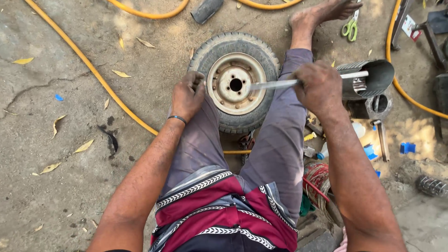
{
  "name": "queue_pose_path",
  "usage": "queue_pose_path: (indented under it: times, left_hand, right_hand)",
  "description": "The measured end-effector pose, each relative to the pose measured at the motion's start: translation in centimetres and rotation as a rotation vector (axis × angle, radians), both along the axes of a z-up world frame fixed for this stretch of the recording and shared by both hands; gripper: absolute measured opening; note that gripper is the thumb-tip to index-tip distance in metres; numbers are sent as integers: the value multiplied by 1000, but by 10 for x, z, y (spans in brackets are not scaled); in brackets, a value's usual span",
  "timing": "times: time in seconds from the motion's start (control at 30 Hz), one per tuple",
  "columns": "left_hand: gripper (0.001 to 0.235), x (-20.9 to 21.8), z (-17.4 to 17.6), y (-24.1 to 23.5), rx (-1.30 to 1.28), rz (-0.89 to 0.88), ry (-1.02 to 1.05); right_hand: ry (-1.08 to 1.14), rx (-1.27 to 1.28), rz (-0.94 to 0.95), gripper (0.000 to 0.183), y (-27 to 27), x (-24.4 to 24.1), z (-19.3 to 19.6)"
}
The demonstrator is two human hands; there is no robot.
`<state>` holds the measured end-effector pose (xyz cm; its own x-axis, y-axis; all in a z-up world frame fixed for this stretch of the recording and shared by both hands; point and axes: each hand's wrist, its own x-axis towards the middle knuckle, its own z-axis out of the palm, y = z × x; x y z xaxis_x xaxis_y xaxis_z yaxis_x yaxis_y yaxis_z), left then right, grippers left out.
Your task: The person sits on the ground and uses a metal bar to pry the tire bead away from the rim. They then insert a valve core and attach a pressure gauge to inflate the tire.
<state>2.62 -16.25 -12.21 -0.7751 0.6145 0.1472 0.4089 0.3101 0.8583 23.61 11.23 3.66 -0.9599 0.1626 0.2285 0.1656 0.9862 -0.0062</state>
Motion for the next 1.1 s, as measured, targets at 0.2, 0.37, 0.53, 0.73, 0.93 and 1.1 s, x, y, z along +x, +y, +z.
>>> queue_pose_path:
  times: [0.2, 0.37, 0.53, 0.73, 0.93, 1.1]
  left_hand:
    - [10, -5, 5, 3, -47, -7, -31]
    - [13, 20, 51, 10, 277, 96, 143]
    - [22, 68, 126, 59, 454, -145, 542]
    - [41, 50, 148, 152, 95, -213, 694]
    - [62, 15, 117, 206, -85, -464, 784]
    - [60, -5, 129, 237, 25, -541, 933]
  right_hand:
    - [-233, 58, -35, 14, -13, 6, 16]
    - [-189, 149, -33, 21, -5, -8, 2]
    - [-248, -72, -251, 29, 6, -32, -11]
    - [-127, -2, -174, 44, 53, 8, -13]
    - [135, 42, -419, 61, 66, 65, -45]
    - [139, 24, -618, 58, 25, 75, -48]
